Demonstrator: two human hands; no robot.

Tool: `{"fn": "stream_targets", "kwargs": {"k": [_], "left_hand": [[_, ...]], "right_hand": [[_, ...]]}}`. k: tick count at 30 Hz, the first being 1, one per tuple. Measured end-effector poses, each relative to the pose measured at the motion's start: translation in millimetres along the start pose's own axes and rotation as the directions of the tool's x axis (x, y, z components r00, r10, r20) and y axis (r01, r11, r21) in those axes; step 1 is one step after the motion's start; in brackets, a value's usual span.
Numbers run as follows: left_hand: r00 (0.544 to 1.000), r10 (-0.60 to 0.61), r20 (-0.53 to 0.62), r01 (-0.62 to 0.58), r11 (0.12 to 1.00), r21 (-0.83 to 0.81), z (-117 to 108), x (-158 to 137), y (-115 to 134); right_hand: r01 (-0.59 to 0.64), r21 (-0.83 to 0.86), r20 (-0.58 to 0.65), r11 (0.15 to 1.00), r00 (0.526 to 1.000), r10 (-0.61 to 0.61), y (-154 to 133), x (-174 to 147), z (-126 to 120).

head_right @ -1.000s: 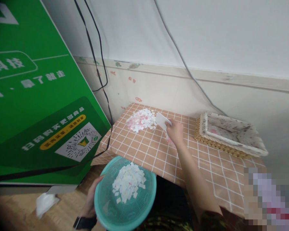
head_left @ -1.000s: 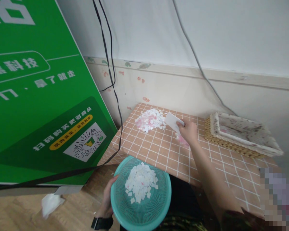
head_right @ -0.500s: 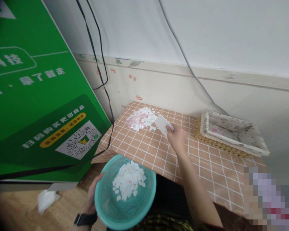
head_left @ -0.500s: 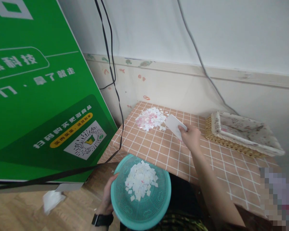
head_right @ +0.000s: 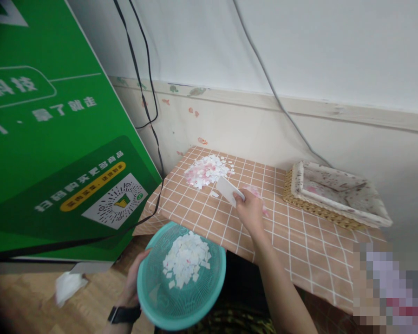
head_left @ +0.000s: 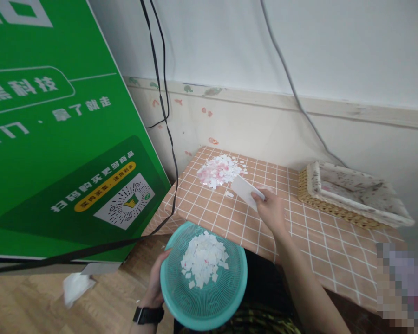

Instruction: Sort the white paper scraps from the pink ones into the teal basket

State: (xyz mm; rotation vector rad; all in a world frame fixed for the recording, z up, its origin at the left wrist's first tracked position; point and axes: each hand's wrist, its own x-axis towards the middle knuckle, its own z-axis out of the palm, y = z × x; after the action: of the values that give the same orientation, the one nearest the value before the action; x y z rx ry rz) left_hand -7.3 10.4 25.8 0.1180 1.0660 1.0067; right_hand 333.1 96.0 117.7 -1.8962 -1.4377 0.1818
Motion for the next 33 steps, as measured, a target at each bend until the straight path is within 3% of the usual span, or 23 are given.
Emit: {"fn": "stream_targets", "kwargs": {"k": [8,18,23,29,33], "left_hand": [[1.0,-0.015,-0.004,0.015,1.0,-0.016,4.2,-2.4,0.9],[1.0,-0.027,0.01,0.027,0.999,-0.04,5.1,-3.8,0.9],[1.0,-0.013,0.018,0.014,0.999,-0.034,2.8,-2.1,0.0],[0.999,-0.018,0.03,0.019,0.999,-0.032,3.4,-1.5,-0.1],[0.999,0.0,0.035,0.002,0.999,-0.035,5.9,-3.4,0.6]], "right_hand": [[0.025,-0.111,-0.056,0.994,0.998,-0.031,-3.5,16.1,10.5],[0.186,0.074,0.129,0.98,0.972,-0.195,0.0,-9.5,-0.3],[0.237,0.023,0.031,0.971,0.971,-0.238,3.3,-13.2,-0.8],[0.355,0.07,0.115,0.932,0.926,-0.361,3.3,-36.3,0.9],[0.308,0.051,0.005,0.95,0.951,-0.308,6.8,-44.7,-4.8]]}}
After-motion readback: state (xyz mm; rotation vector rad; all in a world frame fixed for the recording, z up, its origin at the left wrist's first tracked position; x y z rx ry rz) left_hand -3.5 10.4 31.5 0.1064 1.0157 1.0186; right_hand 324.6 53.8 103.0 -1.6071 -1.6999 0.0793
